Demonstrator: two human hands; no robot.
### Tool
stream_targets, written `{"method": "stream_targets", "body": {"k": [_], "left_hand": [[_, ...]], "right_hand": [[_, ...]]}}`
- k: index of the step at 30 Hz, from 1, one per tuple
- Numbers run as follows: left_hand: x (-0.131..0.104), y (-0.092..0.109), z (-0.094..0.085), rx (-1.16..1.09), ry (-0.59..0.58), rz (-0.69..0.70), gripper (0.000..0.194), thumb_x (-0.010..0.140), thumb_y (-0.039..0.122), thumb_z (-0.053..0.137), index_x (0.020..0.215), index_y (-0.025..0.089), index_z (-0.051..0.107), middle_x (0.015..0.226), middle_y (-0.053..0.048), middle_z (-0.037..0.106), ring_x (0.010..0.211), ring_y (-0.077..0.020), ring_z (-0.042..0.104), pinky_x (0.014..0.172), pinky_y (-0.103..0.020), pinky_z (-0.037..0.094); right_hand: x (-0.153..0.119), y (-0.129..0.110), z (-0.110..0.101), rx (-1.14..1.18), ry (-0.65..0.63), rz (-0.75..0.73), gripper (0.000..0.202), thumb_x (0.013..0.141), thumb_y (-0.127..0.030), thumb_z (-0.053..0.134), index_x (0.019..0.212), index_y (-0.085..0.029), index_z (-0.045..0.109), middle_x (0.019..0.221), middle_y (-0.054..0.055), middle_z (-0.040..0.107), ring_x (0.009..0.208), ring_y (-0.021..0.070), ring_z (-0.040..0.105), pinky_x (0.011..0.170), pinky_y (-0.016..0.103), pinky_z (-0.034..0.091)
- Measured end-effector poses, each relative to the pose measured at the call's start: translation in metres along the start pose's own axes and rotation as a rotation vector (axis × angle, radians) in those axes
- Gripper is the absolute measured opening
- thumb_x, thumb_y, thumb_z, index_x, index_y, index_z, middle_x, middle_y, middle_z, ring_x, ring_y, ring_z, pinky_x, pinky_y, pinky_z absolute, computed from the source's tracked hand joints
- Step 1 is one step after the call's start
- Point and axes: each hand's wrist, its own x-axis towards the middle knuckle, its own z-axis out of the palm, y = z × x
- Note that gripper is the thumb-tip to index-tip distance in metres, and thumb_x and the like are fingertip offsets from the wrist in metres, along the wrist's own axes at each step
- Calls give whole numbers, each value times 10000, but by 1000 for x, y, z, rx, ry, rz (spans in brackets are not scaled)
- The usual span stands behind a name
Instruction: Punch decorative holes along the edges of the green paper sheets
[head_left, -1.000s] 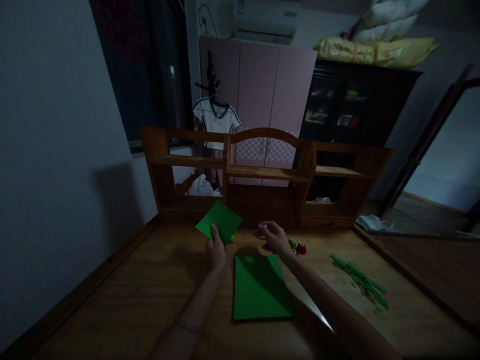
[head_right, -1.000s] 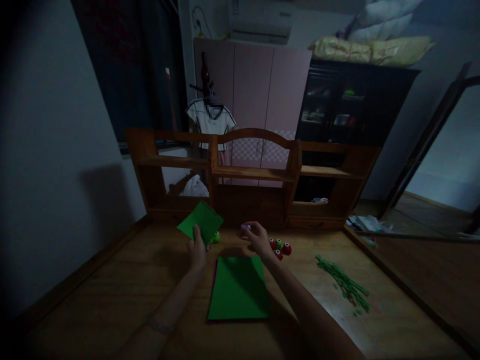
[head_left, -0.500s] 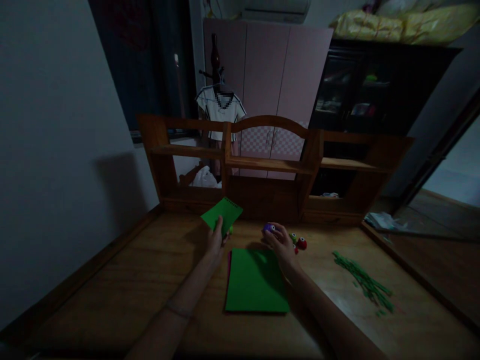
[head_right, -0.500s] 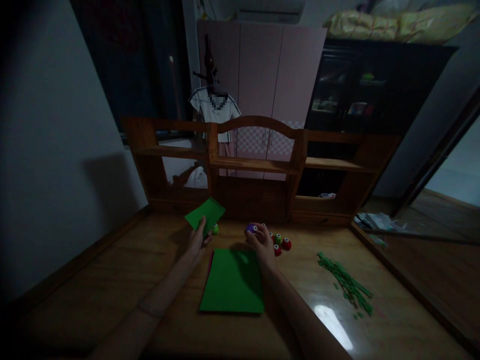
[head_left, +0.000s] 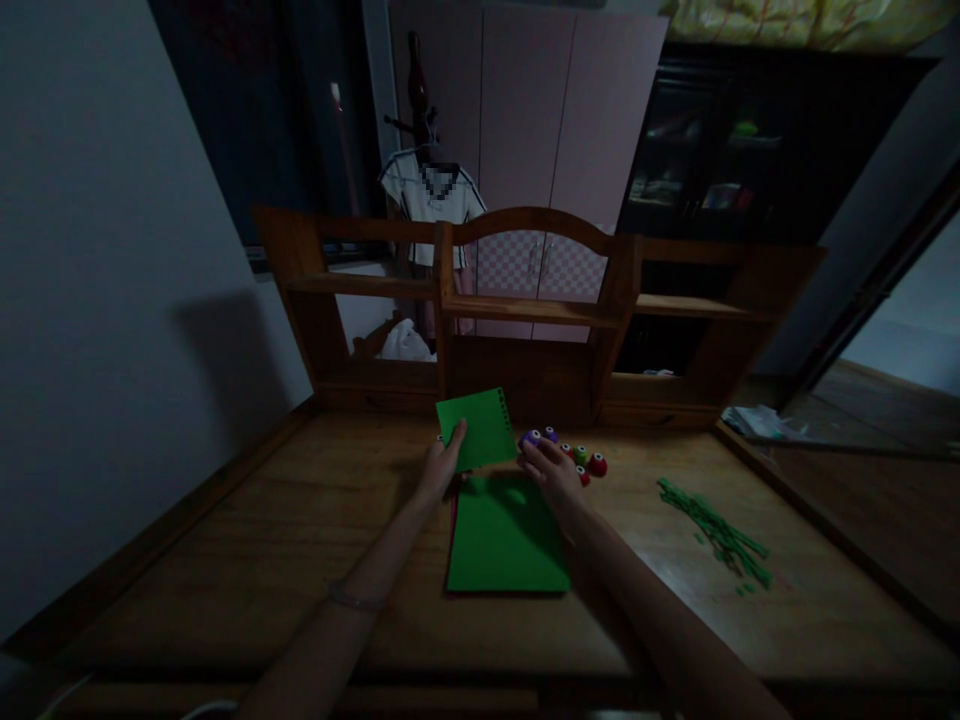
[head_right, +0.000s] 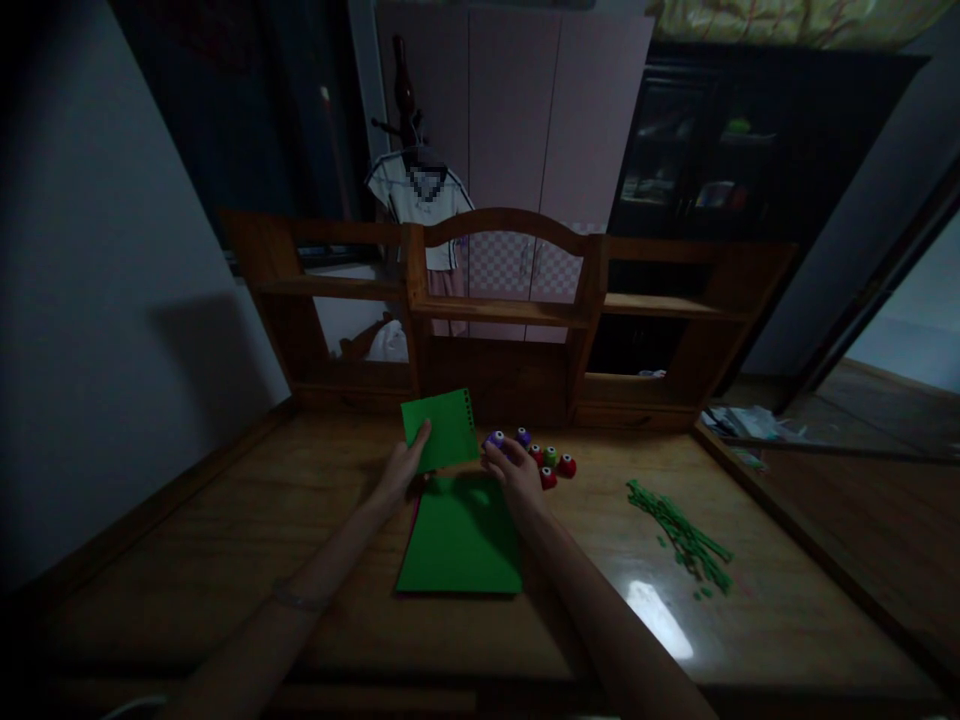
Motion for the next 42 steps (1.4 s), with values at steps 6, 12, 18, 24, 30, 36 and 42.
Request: {"method": "stream_targets", "body": {"k": [6,12,18,24,30,36,42], "left_hand": [[-1,-2,-1,64,35,77,557,653,726,533,587,173,529,446,-5,528,363,-141,498,336,-236,374],[1,-7,1,129,15,105,544,669,696,546,675,154,589,515,-26,581,419,-150,535,355,-229,385],[7,-14,1,226,-43,231,467,706,618,571,737,154,614,657,-42,637,551,-162,579,437,-235,434],[13,-17,-2,216,-52,301,430,737,588,544,761,160,578,664,-8,600,556,-145,544,426,-210,402],[5,-7,-2,176,-1,343,396,743,556,557,719,162,587,665,-15,601,640,-155,561,531,-210,422],[2,1,-2,126,21,402,431,744,553,562,831,139,649,808,-58,660,743,-184,593,637,-235,453],[0,6,-2,-33,-55,311,455,711,526,620,941,136,664,906,-60,684,828,-193,621,711,-246,466]], "right_hand": [[5,-1,-5,54,-51,42,337,668,-317,752,969,-205,651,1003,58,655,841,169,626,859,335,491],[1,2,0,-7,-166,78,300,698,-341,725,963,-214,667,1101,73,639,1030,225,592,926,381,458],[1,1,4,32,-208,74,267,722,-342,704,938,-185,686,1149,98,626,1165,258,518,987,393,416],[4,1,-3,127,-183,73,249,739,-320,697,941,-177,672,1150,87,628,1205,247,489,1034,400,371],[-1,-5,1,111,-188,90,256,726,-347,708,919,-183,668,1105,76,648,1172,242,521,1010,399,398],[-8,-2,8,-14,-275,174,304,693,-370,736,902,-157,677,999,82,680,1047,249,604,986,417,417],[-5,2,8,32,-217,161,300,690,-351,743,912,-162,676,1027,82,676,1031,234,615,987,402,421]]}}
